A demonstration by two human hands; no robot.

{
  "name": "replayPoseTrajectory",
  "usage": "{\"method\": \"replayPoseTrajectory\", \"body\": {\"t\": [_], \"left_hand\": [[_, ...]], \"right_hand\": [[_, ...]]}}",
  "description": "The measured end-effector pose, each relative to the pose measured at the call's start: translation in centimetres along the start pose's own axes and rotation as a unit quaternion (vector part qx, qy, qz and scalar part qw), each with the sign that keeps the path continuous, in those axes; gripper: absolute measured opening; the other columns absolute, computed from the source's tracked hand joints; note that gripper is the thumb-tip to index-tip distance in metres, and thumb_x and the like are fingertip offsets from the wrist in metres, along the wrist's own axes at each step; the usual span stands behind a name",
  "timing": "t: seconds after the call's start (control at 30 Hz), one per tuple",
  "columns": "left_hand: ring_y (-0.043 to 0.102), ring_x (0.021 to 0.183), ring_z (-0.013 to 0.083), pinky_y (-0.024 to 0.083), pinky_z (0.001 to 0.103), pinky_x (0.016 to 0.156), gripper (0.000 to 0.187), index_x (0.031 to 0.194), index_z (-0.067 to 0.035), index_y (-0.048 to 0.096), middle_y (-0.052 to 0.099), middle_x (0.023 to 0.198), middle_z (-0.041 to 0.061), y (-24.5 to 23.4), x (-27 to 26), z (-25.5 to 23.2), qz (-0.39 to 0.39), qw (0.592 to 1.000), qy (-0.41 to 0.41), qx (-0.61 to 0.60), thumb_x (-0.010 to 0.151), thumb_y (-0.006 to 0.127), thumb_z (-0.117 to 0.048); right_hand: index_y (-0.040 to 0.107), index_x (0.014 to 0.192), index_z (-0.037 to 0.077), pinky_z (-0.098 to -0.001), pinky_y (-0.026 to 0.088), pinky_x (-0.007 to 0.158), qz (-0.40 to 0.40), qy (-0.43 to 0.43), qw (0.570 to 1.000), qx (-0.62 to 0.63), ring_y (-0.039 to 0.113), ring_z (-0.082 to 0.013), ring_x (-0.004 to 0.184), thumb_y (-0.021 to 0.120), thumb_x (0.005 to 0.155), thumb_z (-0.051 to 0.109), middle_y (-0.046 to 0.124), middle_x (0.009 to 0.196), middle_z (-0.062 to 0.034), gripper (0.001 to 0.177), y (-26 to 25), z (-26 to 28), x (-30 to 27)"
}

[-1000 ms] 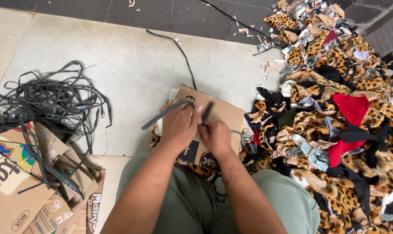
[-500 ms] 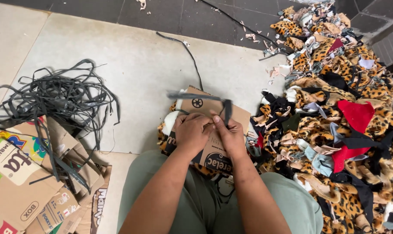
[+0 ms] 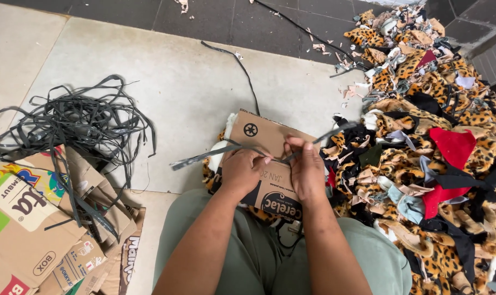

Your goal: Wrapping foam blocks with leopard-print fabric scraps and securing them inside cardboard boxes using plastic string.

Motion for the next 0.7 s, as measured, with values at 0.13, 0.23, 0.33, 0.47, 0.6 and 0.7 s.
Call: {"method": "replayPoseTrajectory", "body": {"t": [0.13,0.23,0.33,0.47,0.6,0.7], "left_hand": [[0.06,0.129,0.0358,0.036,0.048,0.115,0.032,0.121,-0.026,0.07,0.075,0.121,0.012,-4.2,-2.0,-4.3,0.032,0.988,0.007,-0.152,0.103,0.048,-0.042],[0.061,0.125,0.0403,0.039,0.051,0.113,0.032,0.112,-0.022,0.07,0.074,0.106,0.017,-3.6,-1.9,-3.8,0.062,0.985,0.011,-0.163,0.106,0.046,-0.043],[0.066,0.119,0.0326,0.038,0.046,0.113,0.032,0.103,-0.022,0.067,0.075,0.098,0.011,-5.8,-2.4,-5.8,0.064,0.996,0.046,-0.037,0.107,0.043,-0.042],[0.061,0.125,0.0291,0.026,0.046,0.115,0.027,0.093,-0.024,0.065,0.075,0.093,0.009,-4.8,-1.3,-3.9,0.055,0.996,0.064,0.037,0.106,0.043,-0.032],[0.052,0.135,0.0213,0.013,0.047,0.117,0.025,0.09,-0.026,0.062,0.077,0.094,0.006,-2.3,0.3,-1.7,0.032,0.993,0.071,0.09,0.105,0.042,-0.03],[0.054,0.134,0.0218,0.014,0.047,0.118,0.023,0.09,-0.027,0.06,0.078,0.096,0.006,-2.3,0.3,-1.5,0.023,0.996,0.063,0.065,0.105,0.043,-0.028]], "right_hand": [[0.063,0.111,0.001,-0.0534,0.061,0.101,0.021,-0.003,0.993,0.12,0.075,-0.0291,0.074,0.037,0.112,0.039,0.05,0.065,-0.0092,0.046,-2.2,-1.7,1.9],[0.063,0.106,0.0,-0.0409,0.069,0.062,0.038,-0.008,0.997,0.068,0.041,-0.0105,0.046,0.038,0.113,0.036,0.026,0.061,0.0024,0.044,-1.6,-2.0,1.9],[0.064,0.095,-0.001,-0.0239,0.043,0.036,0.036,-0.035,0.994,-0.098,0.029,-0.0092,0.041,0.04,0.113,0.034,0.023,0.056,0.0023,0.046,0.0,-1.1,1.3],[0.071,0.092,0.013,-0.0266,0.05,0.048,0.043,-0.066,0.914,-0.399,0.052,-0.0132,0.043,0.042,0.113,0.036,0.049,0.044,-0.0012,0.042,-2.6,-1.5,1.8],[0.072,0.095,0.017,-0.0318,0.05,0.058,0.039,-0.089,0.87,-0.484,0.055,-0.0188,0.051,0.042,0.114,0.034,0.055,0.047,-0.0038,0.04,-3.3,-1.2,1.6],[0.074,0.096,0.018,-0.0303,0.051,0.059,0.069,-0.076,0.868,-0.485,0.054,-0.0167,0.051,0.04,0.113,0.035,0.056,0.049,-0.0031,0.042,-2.7,-0.7,0.7]]}}
Point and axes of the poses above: each hand's wrist, its own x-axis towards the middle knuckle, its own y-axis out of the palm, z = x × y, the point moved 5 cm from there along x, towards the middle knuckle
